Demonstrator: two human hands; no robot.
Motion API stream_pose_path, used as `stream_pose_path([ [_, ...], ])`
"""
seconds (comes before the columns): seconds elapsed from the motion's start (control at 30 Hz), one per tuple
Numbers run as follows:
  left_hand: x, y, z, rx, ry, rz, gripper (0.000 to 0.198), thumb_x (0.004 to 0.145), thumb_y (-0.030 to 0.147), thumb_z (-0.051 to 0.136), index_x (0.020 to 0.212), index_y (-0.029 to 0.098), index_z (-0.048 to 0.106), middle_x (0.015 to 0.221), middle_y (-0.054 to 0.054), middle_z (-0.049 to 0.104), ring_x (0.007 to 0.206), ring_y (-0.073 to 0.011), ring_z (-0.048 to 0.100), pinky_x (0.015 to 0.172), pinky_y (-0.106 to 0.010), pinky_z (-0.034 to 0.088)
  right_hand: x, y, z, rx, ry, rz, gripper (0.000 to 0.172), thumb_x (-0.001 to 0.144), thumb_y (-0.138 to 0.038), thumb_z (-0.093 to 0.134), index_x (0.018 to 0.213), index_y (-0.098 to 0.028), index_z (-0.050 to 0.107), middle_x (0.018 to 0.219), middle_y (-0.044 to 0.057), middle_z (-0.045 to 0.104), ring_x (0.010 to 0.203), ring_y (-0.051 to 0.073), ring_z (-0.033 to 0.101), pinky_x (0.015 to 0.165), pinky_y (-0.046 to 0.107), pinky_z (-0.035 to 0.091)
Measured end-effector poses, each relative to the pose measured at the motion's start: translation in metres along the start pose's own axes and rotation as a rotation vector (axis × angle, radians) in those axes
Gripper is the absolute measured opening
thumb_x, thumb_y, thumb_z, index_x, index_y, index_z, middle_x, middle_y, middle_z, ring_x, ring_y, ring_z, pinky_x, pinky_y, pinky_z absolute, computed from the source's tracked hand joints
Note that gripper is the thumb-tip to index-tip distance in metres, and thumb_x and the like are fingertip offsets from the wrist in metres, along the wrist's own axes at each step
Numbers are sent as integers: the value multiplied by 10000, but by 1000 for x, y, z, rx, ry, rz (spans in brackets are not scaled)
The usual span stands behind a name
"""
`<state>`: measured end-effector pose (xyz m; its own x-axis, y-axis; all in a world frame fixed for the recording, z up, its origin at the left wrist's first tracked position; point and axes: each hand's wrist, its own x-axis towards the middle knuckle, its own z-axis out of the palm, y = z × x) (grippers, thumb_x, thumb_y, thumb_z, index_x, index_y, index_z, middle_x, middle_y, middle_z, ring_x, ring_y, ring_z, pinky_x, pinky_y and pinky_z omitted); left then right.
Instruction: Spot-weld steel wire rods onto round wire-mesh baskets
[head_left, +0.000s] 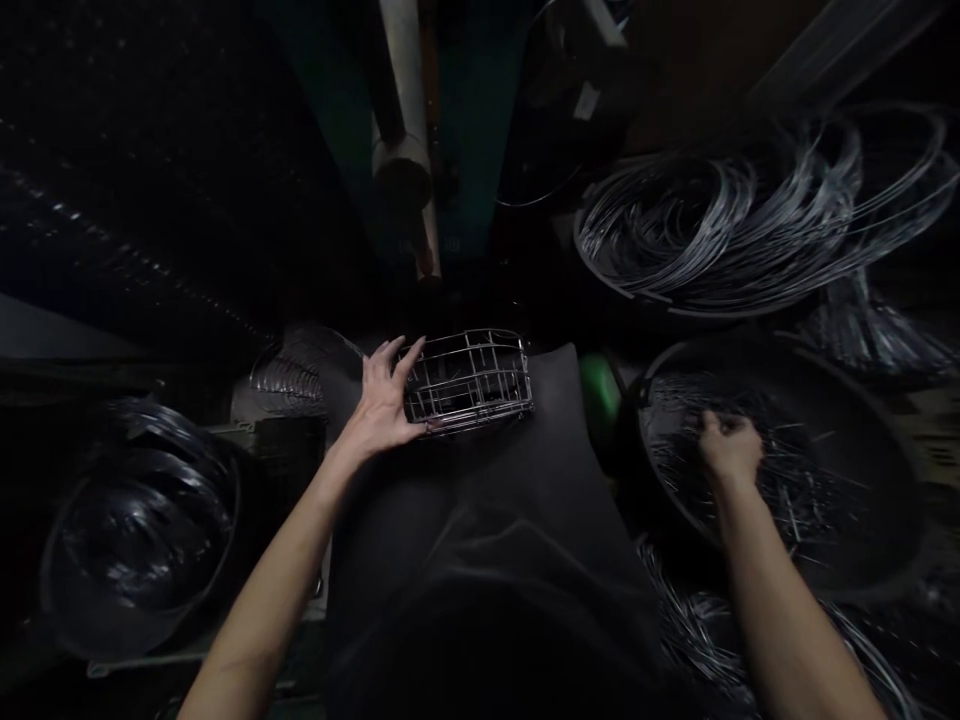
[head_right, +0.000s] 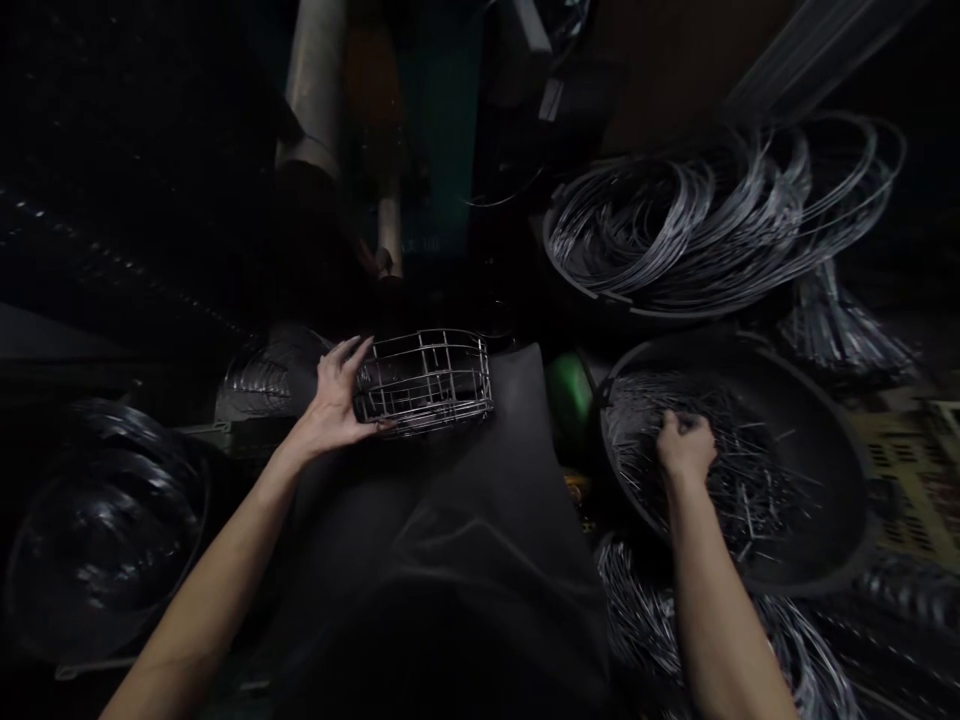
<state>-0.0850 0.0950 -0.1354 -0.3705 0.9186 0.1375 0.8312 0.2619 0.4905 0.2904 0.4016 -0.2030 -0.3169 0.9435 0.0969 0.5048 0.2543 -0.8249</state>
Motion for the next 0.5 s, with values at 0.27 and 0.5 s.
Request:
stream_pose_path([
  [0.27,1,1,1,-75,112,82,998,600,560,787,1415,249,301,1365,-162,340,1279,-362,347,1065,-568,335,-79,-108,68,237,117,1,546,781,-432,668,1271,-244,517,1031,53,685,890,199,669,863,385,523],
  [0.5,-1,0,-15,-44,105,75,768,587,473,817,1252,245,510,1348,-150,344,1270,-366,337,1051,-546,344,-106,-116,93,231,-365,139,396,758,-481,672,1034,-197,671,738,10,682,669,162,625,679,316,529],
])
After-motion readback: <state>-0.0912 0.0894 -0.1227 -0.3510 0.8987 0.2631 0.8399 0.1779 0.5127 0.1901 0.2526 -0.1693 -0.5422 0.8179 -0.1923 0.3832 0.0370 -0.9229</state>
